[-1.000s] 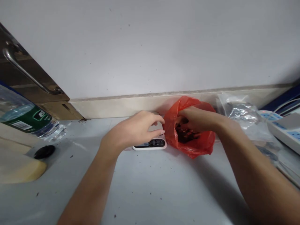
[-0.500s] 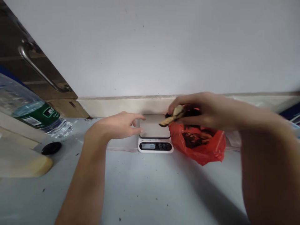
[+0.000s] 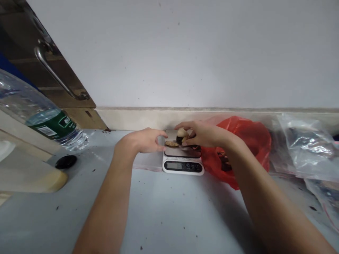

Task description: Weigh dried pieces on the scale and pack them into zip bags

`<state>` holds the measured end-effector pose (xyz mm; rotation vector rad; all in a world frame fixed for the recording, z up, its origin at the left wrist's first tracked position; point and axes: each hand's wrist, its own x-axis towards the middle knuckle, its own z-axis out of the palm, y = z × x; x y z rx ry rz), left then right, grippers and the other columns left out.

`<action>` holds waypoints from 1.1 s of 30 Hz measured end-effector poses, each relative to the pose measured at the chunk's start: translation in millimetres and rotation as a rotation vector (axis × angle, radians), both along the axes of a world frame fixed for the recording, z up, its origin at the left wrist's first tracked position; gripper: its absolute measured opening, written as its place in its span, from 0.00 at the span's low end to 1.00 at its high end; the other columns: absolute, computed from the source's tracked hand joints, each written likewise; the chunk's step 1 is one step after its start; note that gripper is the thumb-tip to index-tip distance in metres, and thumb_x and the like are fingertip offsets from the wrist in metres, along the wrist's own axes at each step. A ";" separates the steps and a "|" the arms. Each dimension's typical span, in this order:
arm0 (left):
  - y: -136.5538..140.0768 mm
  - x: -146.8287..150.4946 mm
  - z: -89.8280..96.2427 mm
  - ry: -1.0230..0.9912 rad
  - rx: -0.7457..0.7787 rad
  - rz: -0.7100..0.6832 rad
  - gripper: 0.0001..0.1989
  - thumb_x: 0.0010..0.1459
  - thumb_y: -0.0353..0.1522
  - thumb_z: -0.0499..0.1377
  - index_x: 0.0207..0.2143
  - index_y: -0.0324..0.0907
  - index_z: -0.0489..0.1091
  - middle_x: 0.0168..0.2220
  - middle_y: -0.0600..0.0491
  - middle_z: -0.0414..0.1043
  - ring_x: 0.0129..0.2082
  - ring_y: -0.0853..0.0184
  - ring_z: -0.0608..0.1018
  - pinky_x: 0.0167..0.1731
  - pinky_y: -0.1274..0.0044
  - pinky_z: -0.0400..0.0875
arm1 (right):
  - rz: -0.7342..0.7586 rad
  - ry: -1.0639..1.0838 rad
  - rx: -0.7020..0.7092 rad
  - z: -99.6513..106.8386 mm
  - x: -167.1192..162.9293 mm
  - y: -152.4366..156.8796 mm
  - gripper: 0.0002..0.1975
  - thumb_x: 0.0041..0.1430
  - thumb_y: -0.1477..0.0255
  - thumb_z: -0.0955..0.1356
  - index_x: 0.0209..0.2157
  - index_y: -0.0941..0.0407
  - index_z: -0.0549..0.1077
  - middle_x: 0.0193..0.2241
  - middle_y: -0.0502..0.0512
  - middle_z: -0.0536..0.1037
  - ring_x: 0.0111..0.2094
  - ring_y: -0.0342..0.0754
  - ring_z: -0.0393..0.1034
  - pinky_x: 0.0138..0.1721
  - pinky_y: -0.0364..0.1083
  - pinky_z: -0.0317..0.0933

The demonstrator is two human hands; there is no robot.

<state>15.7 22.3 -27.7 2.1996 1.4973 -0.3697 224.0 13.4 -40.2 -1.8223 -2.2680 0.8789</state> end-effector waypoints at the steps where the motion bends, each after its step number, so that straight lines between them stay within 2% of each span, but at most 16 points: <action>1: 0.3 0.1 -0.2 0.001 0.007 -0.009 0.31 0.62 0.44 0.57 0.66 0.49 0.68 0.51 0.46 0.82 0.46 0.57 0.84 0.46 0.72 0.74 | -0.005 0.006 0.001 1.2 0.3 -0.6 0.32 0.61 0.75 0.73 0.66 0.48 0.70 0.48 0.57 0.83 0.43 0.51 0.79 0.42 0.44 0.68; 6: 0.1 -0.7 -0.2 0.005 0.030 -0.030 0.33 0.62 0.46 0.57 0.67 0.49 0.66 0.50 0.47 0.83 0.47 0.57 0.83 0.44 0.73 0.74 | -0.038 0.107 0.014 7.5 0.4 -3.8 0.28 0.59 0.78 0.73 0.62 0.53 0.73 0.44 0.56 0.85 0.41 0.49 0.79 0.41 0.43 0.68; 12: -3.6 -2.9 2.9 -0.035 0.006 0.002 0.29 0.62 0.42 0.58 0.65 0.50 0.69 0.52 0.49 0.82 0.48 0.57 0.83 0.44 0.74 0.74 | -0.094 0.103 0.098 19.3 11.4 -10.3 0.16 0.63 0.75 0.71 0.52 0.56 0.77 0.47 0.59 0.84 0.45 0.51 0.79 0.42 0.45 0.70; 16: -2.6 0.6 -0.6 -0.061 0.047 0.002 0.26 0.68 0.40 0.53 0.66 0.48 0.67 0.59 0.46 0.77 0.53 0.54 0.81 0.50 0.68 0.73 | -0.114 0.098 0.116 33.2 24.0 -17.1 0.12 0.62 0.74 0.71 0.47 0.58 0.78 0.45 0.61 0.84 0.43 0.50 0.79 0.42 0.45 0.71; 19: 1.0 10.4 -8.4 -0.148 0.150 -0.023 0.25 0.70 0.33 0.47 0.67 0.48 0.66 0.66 0.46 0.70 0.62 0.54 0.74 0.58 0.66 0.70 | -0.142 0.005 0.140 41.9 36.4 -23.5 0.09 0.59 0.74 0.70 0.41 0.56 0.80 0.39 0.56 0.85 0.37 0.49 0.79 0.36 0.44 0.69; 21: 3.1 18.6 -14.3 -0.242 0.238 -0.062 0.25 0.69 0.28 0.46 0.64 0.48 0.69 0.67 0.48 0.69 0.65 0.54 0.72 0.61 0.66 0.68 | -0.140 -0.063 0.145 45.1 47.1 -28.3 0.08 0.57 0.72 0.70 0.38 0.53 0.81 0.36 0.53 0.84 0.33 0.48 0.77 0.32 0.44 0.67; 23: 4.6 25.7 -19.9 -0.297 0.299 -0.104 0.27 0.66 0.24 0.45 0.62 0.47 0.71 0.66 0.49 0.69 0.66 0.56 0.71 0.64 0.66 0.66 | -0.134 -0.115 0.100 46.1 59.1 -32.5 0.08 0.56 0.71 0.70 0.37 0.52 0.81 0.34 0.52 0.84 0.31 0.49 0.76 0.28 0.45 0.65; 27: 7.1 34.3 -29.4 -0.316 0.343 -0.156 0.32 0.60 0.19 0.46 0.65 0.40 0.67 0.69 0.46 0.66 0.69 0.58 0.67 0.69 0.67 0.61 | -0.091 -0.180 -0.019 43.1 79.1 -36.1 0.07 0.53 0.72 0.70 0.33 0.51 0.81 0.30 0.50 0.83 0.29 0.50 0.75 0.28 0.46 0.65; 31: 7.9 40.5 -37.5 -0.329 0.376 -0.217 0.31 0.64 0.21 0.45 0.67 0.37 0.65 0.69 0.45 0.65 0.70 0.58 0.64 0.71 0.65 0.57 | -0.115 -0.301 -0.059 40.2 86.7 -33.7 0.03 0.51 0.73 0.70 0.26 0.53 0.78 0.25 0.50 0.79 0.28 0.49 0.71 0.28 0.47 0.63; 33: 7.5 43.3 -40.1 -0.339 0.376 -0.252 0.30 0.64 0.21 0.44 0.65 0.39 0.68 0.68 0.45 0.68 0.69 0.58 0.66 0.70 0.64 0.58 | -0.132 -0.319 -0.070 40.2 87.2 -32.9 0.03 0.51 0.72 0.70 0.26 0.53 0.78 0.26 0.51 0.80 0.29 0.50 0.71 0.29 0.47 0.63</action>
